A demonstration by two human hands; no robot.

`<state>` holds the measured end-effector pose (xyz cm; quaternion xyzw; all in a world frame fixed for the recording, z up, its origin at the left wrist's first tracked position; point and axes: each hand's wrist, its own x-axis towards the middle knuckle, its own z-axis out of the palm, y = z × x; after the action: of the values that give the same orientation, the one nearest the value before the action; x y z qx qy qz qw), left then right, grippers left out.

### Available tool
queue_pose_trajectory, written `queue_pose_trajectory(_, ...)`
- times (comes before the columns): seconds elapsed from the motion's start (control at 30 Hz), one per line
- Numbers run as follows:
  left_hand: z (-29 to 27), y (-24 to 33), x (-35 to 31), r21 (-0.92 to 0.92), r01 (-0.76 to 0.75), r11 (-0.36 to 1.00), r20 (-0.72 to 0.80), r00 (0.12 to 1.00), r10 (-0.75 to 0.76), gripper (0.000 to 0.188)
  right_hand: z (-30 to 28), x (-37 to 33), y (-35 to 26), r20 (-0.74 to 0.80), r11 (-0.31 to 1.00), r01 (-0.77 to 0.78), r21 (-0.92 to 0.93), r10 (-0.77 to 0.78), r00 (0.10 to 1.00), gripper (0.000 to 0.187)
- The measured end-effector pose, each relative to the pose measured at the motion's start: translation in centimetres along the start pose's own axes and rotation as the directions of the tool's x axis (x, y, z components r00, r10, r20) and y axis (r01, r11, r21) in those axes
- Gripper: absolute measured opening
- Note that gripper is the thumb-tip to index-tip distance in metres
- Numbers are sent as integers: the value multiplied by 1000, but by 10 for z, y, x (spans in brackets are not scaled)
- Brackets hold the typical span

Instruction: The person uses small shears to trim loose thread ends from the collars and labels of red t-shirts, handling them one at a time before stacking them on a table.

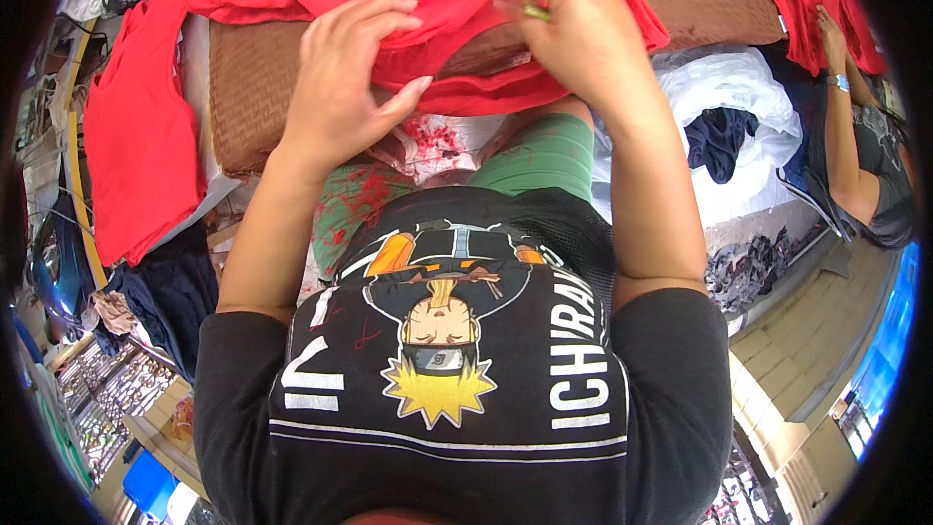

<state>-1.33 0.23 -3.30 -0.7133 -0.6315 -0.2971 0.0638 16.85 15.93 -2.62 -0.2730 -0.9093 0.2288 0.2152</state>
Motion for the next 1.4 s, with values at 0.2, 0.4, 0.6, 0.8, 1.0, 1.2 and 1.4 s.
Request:
queue_pose_trajectory(0.2, 31, -7, 12, -385, 307, 870, 67, 950, -305, 40, 19, 11, -1, -11, 985, 20, 173, -18, 1000, 20)
queue_pose_trajectory(0.4, -2, -5, 19, -841, 466, 275, 278, 808, -520, 34, 13, 10, -12, 205, 714, -226, 663, 117, 972, 19)
queue_pose_trajectory(0.6, -9, 0, 15, -869, 448, 210, 290, 805, -517, 28, 19, 6, -33, 237, 640, -259, 723, 122, 964, 21)
queue_pose_trajectory(0.8, -5, -3, 13, -850, 435, 298, 249, 828, -502, 23, 23, 6, -30, 186, 629, -237, 740, 147, 971, 15)
queue_pose_trajectory(1.0, -8, -1, 16, -580, 205, 788, -14, 965, -262, 30, 21, 6, -26, 189, 611, -208, 764, 97, 977, 12)
queue_pose_trajectory(1.2, -5, -4, 29, -192, 36, 981, -126, 990, -61, 17, 14, 4, -30, 200, 689, -201, 696, 83, 976, 13)
queue_pose_trajectory(1.4, 4, -7, 29, -43, -66, 997, -44, 997, 64, 11, -6, 7, -47, 270, 890, -174, 422, 60, 961, 10)
